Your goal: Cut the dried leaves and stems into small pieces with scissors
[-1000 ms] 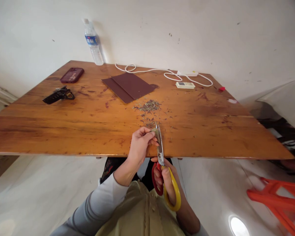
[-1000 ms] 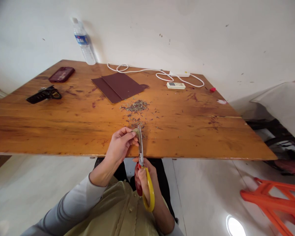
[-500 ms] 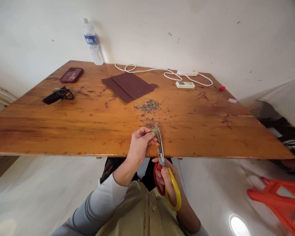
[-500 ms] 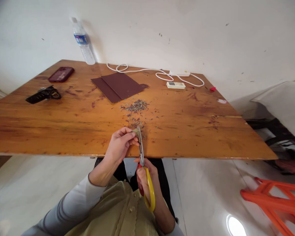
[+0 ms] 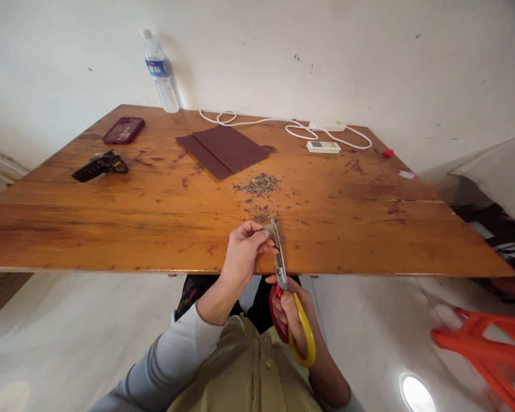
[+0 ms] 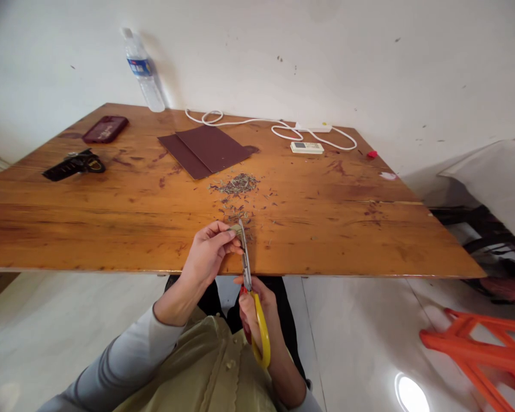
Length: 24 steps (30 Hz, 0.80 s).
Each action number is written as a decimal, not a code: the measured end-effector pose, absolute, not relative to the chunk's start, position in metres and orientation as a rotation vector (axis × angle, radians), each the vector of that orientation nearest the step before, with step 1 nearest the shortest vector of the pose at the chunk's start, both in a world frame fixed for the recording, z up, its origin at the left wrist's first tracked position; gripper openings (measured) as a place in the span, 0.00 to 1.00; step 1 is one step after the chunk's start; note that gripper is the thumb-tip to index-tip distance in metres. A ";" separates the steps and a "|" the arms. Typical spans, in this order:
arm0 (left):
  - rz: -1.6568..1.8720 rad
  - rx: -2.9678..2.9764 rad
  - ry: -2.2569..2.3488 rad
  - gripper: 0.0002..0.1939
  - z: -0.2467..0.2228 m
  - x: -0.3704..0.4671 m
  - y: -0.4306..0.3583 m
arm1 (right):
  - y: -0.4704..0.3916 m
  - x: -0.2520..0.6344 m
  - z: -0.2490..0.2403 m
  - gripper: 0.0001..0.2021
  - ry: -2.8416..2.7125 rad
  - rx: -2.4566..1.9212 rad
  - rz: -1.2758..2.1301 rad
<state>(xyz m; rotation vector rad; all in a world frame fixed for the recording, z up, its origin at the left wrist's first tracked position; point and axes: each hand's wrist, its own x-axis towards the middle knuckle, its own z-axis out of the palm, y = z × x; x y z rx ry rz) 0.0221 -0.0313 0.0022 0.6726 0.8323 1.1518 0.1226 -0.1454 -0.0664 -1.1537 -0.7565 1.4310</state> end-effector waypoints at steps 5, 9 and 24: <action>1.152 0.685 0.839 0.10 0.002 0.022 -0.032 | -0.146 0.121 -0.072 0.26 -0.795 -1.104 1.423; 1.162 0.693 0.841 0.09 0.003 0.023 -0.032 | -0.147 0.122 -0.075 0.25 -0.814 -1.103 1.421; 1.156 0.691 0.853 0.09 0.001 0.024 -0.031 | -0.144 0.113 -0.060 0.21 -0.745 -1.130 1.412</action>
